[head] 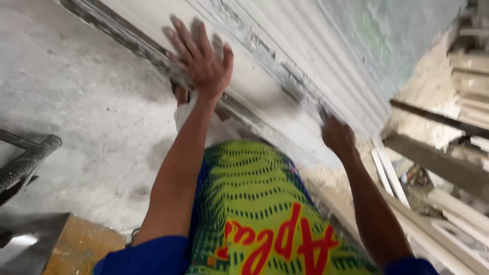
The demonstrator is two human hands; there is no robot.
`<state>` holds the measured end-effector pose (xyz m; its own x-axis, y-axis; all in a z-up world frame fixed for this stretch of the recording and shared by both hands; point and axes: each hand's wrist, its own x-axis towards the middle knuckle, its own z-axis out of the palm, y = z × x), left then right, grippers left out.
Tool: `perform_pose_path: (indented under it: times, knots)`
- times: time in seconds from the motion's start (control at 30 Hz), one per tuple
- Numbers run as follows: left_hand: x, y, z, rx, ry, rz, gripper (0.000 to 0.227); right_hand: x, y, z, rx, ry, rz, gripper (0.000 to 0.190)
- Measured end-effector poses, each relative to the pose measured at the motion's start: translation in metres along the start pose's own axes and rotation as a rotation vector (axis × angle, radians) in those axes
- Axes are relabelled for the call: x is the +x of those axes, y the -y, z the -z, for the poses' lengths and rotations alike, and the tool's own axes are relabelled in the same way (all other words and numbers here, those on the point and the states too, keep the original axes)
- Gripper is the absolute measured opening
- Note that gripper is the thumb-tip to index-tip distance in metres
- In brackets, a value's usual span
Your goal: Shaping and scraping a long piece of decorative plaster molding using a hand tool.
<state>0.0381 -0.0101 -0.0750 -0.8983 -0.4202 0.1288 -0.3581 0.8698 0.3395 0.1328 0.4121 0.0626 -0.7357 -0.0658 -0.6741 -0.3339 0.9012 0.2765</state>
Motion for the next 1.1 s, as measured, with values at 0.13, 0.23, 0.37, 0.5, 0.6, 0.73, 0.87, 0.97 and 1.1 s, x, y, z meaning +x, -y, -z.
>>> perform_pose_path:
  times: [0.13,0.23,0.37,0.5,0.6,0.73,0.87,0.97,1.1]
  knots:
    - [-0.002,-0.009,0.020,-0.054,0.252,0.063,0.082,0.048,0.092,0.072,-0.672,-0.528,0.293,0.042]
    - [0.002,-0.009,0.019,0.004,0.107,0.005,0.076,0.076,0.147,0.119,0.199,-0.281,0.246,0.024]
    - [-0.004,-0.013,0.024,0.006,0.176,0.035,0.079,0.044,0.104,0.083,0.314,-0.165,0.196,0.029]
    - [0.002,-0.015,0.031,-0.088,0.083,0.022,0.075,-0.023,-0.014,-0.045,0.072,0.356,-0.115,0.042]
    - [0.006,-0.011,0.007,-0.099,0.020,0.026,0.079,-0.021,-0.037,-0.041,-0.054,0.208,-0.045,0.045]
    - [0.007,-0.008,0.031,-0.059,0.065,0.031,0.075,0.027,0.065,0.055,-0.100,-0.558,0.345,0.052]
    - [0.003,-0.011,0.022,0.007,0.184,0.028,0.078,0.081,0.132,0.113,0.064,-0.319,0.329,0.024]
    - [0.006,-0.007,0.020,-0.043,0.136,0.037,0.076,0.079,0.137,0.115,0.169,-0.141,0.219,0.029]
    - [0.010,-0.013,0.022,-0.044,0.098,0.027,0.077,0.022,0.034,0.026,-0.006,0.205,0.022,0.052]
